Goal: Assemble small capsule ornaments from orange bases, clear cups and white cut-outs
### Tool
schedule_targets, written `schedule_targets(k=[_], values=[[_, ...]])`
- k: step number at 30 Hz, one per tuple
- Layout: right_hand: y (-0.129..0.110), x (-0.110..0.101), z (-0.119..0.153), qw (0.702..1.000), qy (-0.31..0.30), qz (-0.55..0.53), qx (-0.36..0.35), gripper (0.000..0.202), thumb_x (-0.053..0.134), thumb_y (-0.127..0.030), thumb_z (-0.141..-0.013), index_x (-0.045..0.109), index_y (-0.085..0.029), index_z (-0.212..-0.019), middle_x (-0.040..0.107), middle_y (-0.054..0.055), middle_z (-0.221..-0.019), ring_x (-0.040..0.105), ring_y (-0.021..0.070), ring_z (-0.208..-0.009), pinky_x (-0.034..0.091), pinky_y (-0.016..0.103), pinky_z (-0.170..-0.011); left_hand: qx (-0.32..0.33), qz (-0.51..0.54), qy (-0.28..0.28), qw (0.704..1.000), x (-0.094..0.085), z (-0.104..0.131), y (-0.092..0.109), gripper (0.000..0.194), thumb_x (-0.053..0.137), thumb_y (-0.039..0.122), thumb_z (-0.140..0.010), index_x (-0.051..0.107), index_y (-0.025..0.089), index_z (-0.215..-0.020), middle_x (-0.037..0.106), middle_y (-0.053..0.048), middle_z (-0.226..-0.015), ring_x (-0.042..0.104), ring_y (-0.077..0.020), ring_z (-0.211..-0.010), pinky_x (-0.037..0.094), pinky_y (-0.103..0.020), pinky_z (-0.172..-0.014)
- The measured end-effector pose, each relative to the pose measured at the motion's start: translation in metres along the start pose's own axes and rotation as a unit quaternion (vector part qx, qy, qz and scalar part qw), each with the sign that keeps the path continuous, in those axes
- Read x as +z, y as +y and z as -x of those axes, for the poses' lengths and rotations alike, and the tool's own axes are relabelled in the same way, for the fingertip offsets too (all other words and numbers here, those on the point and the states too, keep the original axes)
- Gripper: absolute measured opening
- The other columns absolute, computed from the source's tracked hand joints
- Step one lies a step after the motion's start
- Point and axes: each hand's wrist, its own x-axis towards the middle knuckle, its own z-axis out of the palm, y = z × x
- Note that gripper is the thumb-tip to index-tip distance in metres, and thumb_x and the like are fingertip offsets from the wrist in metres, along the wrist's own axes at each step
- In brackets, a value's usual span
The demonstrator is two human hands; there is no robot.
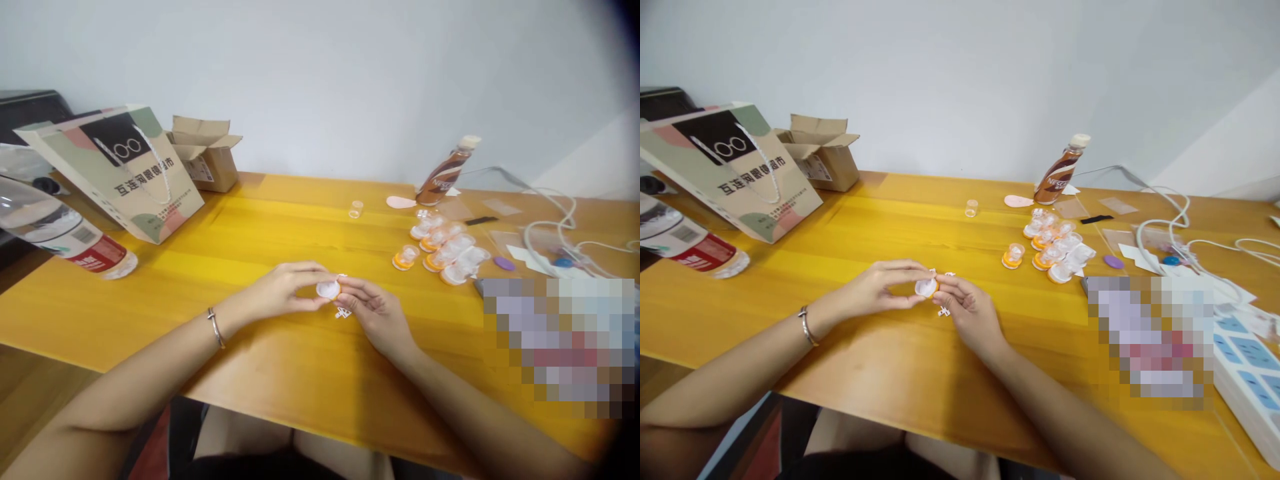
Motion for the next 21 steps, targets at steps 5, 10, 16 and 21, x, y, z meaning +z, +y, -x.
schedule_targets(k=[5, 10, 16, 21], values=[[0.000, -0.004, -0.001, 0.999, -0.036, 0.022, 0.006, 0.030, 0.064, -0.032, -0.072, 0.043, -0.024, -0.091, 0.069, -0.001, -0.075, 0.064, 0.0140, -0.069, 0.050, 0.030, -0.068, -0.010, -0.051, -0.014, 0.999, 0.001, 0.001, 0.001, 0.028, 0.053, 0.029, -0.083, 0.057, 0.017, -0.107, 0.060, -0.008, -0.102, 0.058, -0.0151, -0.090, 0.047, -0.028, -0.079], [-0.016, -0.025, -0.011, 0.947, -0.005, 0.314, -0.068, 0.025, 0.055, -0.044, -0.076, 0.053, -0.020, -0.075, 0.062, 0.002, -0.070, 0.058, 0.0137, -0.064, 0.044, 0.026, -0.059, 0.020, -0.102, -0.124, 0.987, 0.008, 0.004, 0.002, 0.018, 0.053, 0.021, -0.079, 0.060, 0.015, -0.095, 0.061, -0.006, -0.090, 0.057, -0.0155, -0.082, 0.046, -0.027, -0.074], [-0.026, -0.036, -0.010, 0.835, -0.074, 0.544, -0.041, 0.037, 0.059, -0.056, -0.069, 0.051, -0.020, -0.076, 0.052, -0.003, -0.060, 0.046, 0.0119, -0.051, 0.033, 0.023, -0.047, 0.028, -0.141, -0.170, 0.975, 0.011, 0.009, 0.005, 0.018, 0.051, 0.017, -0.080, 0.059, 0.015, -0.096, 0.062, -0.007, -0.083, 0.057, -0.0155, -0.075, 0.044, -0.026, -0.067], [-0.018, -0.037, -0.011, 0.827, -0.150, 0.538, -0.060, 0.028, 0.063, -0.043, -0.071, 0.050, -0.020, -0.080, 0.053, -0.003, -0.067, 0.047, 0.0115, -0.057, 0.033, 0.023, -0.052, 0.032, -0.110, -0.173, 0.978, 0.003, 0.008, 0.008, 0.026, 0.052, 0.032, -0.083, 0.058, 0.016, -0.102, 0.063, -0.008, -0.091, 0.060, -0.0166, -0.082, 0.046, -0.027, -0.072]])
